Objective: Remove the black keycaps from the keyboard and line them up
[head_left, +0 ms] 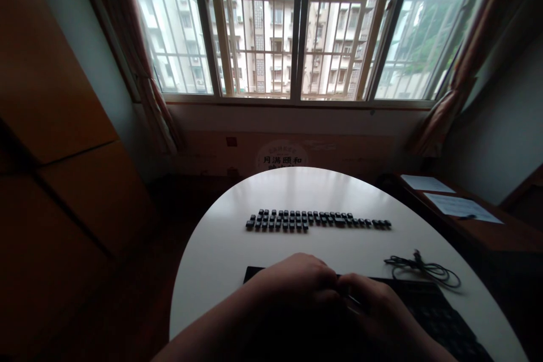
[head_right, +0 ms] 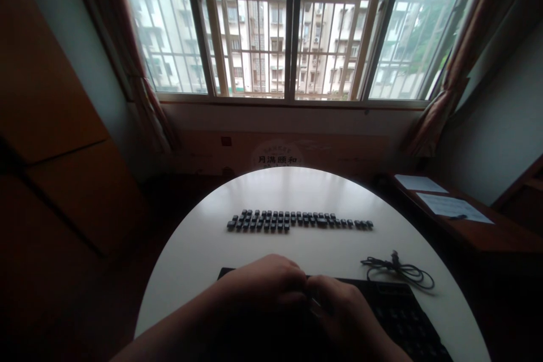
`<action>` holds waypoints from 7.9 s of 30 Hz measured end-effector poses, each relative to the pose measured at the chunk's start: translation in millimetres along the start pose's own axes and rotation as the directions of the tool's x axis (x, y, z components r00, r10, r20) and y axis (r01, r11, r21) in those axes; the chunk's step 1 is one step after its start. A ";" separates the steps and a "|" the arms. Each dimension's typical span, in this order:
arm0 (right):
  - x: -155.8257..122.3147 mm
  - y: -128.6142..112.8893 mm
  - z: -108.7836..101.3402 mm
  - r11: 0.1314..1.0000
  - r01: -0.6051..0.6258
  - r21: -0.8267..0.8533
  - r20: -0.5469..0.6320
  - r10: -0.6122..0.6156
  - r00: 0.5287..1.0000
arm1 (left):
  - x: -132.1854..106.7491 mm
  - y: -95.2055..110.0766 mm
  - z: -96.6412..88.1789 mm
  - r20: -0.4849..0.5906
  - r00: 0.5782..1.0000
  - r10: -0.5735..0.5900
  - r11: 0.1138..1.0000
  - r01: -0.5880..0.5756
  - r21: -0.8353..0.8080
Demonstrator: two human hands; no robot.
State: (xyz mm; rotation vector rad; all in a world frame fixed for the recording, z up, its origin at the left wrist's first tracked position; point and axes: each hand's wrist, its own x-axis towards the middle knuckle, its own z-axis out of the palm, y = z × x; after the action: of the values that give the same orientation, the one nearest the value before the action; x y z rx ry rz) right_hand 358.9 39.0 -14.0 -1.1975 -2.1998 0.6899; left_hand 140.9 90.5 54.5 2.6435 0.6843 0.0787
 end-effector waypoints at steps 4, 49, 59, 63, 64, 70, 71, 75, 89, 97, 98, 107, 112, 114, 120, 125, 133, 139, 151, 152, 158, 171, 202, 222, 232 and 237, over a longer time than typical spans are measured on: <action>-1.0 1.5 0.0 1.000 -0.028 0.000 -0.010 0.028 1.000 | 0.7 0.9 -1.5 0.010 1.000 -0.003 1.000 0.003 0.018; 59.3 -2.8 -59.3 0.916 -0.034 -0.399 -0.105 -0.008 0.994 | -10.4 -43.1 -8.0 0.160 0.899 -0.407 0.912 0.390 0.125; 152.4 31.8 -26.5 0.922 -0.048 -0.383 -0.088 0.016 0.996 | -12.6 -47.9 -3.9 0.137 0.898 -0.419 0.908 0.410 0.086; 147.4 42.9 -7.7 0.918 -0.032 -0.395 -0.031 0.021 0.999 | -12.1 -47.9 -3.5 0.139 0.901 -0.411 0.911 0.404 0.077; 145.8 44.5 -6.3 0.917 -0.028 -0.398 -0.019 0.023 1.000 | -11.8 -47.7 -3.6 0.140 0.899 -0.415 0.910 0.408 0.077; 143.1 48.5 -5.8 0.897 -0.052 -0.439 -0.019 0.049 0.999 | -10.6 -46.1 -5.9 0.137 0.894 -0.426 0.904 0.418 0.084; 143.2 48.6 -5.2 0.894 -0.058 -0.444 -0.026 0.052 0.998 | -10.6 -46.0 -6.1 0.132 0.896 -0.424 0.905 0.416 0.086; 143.1 48.6 -3.2 0.884 -0.068 -0.463 -0.050 0.051 0.997 | -10.8 -46.3 -5.2 0.120 0.897 -0.425 0.905 0.417 0.087; 139.0 49.9 -2.2 0.894 0.056 -0.444 -0.054 -0.089 0.995 | -11.4 -44.3 -6.9 0.134 0.884 -0.449 0.894 0.445 0.062; 140.3 47.8 -1.7 0.885 -0.004 -0.466 -0.054 -0.024 0.998 | -11.4 -44.4 -6.9 0.120 0.889 -0.441 0.897 0.434 0.081; 139.9 47.6 -2.2 0.884 -0.011 -0.466 -0.058 -0.019 0.998 | -11.3 -43.4 -7.8 0.122 0.889 -0.441 0.897 0.434 0.084; 139.1 46.6 -5.2 0.885 -0.045 -0.463 -0.079 0.010 0.997 | -11.7 -44.0 -8.1 0.142 0.879 -0.455 0.891 0.447 0.084; 141.2 50.3 -2.2 0.888 -0.059 -0.456 -0.080 0.025 0.997 | -11.7 -44.7 -7.3 0.133 0.886 -0.444 0.896 0.435 0.091; 141.7 50.9 -1.1 0.888 -0.067 -0.455 -0.085 0.032 0.996 | -11.6 -43.9 -8.1 0.130 0.885 -0.446 0.895 0.438 0.090; 143.0 50.5 2.8 0.884 -0.076 -0.461 -0.115 0.026 0.993 | -11.0 -43.4 -8.7 0.128 0.887 -0.443 0.896 0.434 0.090; 144.6 52.3 4.0 0.884 -0.077 -0.460 -0.140 0.014 0.990 | -10.4 -46.1 -6.2 0.123 0.890 -0.440 0.897 0.430 0.097; 140.4 46.4 -1.3 0.887 -0.072 -0.457 -0.214 -0.031 0.976 | -11.0 -44.8 -7.3 0.143 0.878 -0.457 0.890 0.452 0.067; 135.9 8.3 -49.4 0.908 0.155 -0.389 -0.247 -0.265 0.932 | -10.9 -45.5 -6.1 0.140 0.881 -0.452 0.892 0.442 0.097; 15.9 -32.9 -76.0 0.906 -0.210 0.368 0.125 0.176 0.976 | -5.8 -47.4 -6.9 0.191 0.884 -0.428 0.904 0.418 0.088; 9.1 -26.9 -66.2 0.881 -0.240 0.408 0.149 0.194 0.969 | -5.4 -47.6 -6.3 0.192 0.880 -0.434 0.901 0.425 0.091; 3.3 1.1 -18.0 0.724 -0.303 0.619 0.064 0.338 0.939 | -3.5 -51.6 -2.3 0.188 0.872 -0.452 0.892 0.446 0.075; 1.9 4.2 -1.5 0.780 -0.272 0.564 -0.096 0.389 0.916 | -3.6 -51.7 -2.9 0.175 0.885 -0.432 0.901 0.419 0.110; 1.1 9.0 0.9 0.933 -0.158 0.324 -0.141 0.213 0.967 | -3.0 -51.9 -2.8 0.160 0.889 -0.430 0.902 0.414 0.123; 5.3 6.9 -1.7 0.764 -0.115 0.634 -0.183 0.293 0.939 | -4.1 -40.0 -9.5 0.112 0.909 -0.402 0.915 0.395 0.081; 2.4 -9.2 -9.1 0.896 0.135 0.424 -0.121 -0.092 0.988 | -0.2 -17.2 -9.5 -0.029 0.984 -0.175 0.984 0.175 0.009; 3.7 -7.6 -10.4 0.908 0.197 0.370 -0.139 -0.155 0.978 | 1.7 -19.5 -7.8 -0.033 0.987 -0.155 0.988 0.156 0.009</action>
State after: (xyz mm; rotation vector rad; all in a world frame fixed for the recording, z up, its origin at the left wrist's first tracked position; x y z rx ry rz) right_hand 359.7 40.4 -0.7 -0.8063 -1.9380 0.9055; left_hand 132.4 109.8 53.8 2.5943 0.9017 0.0724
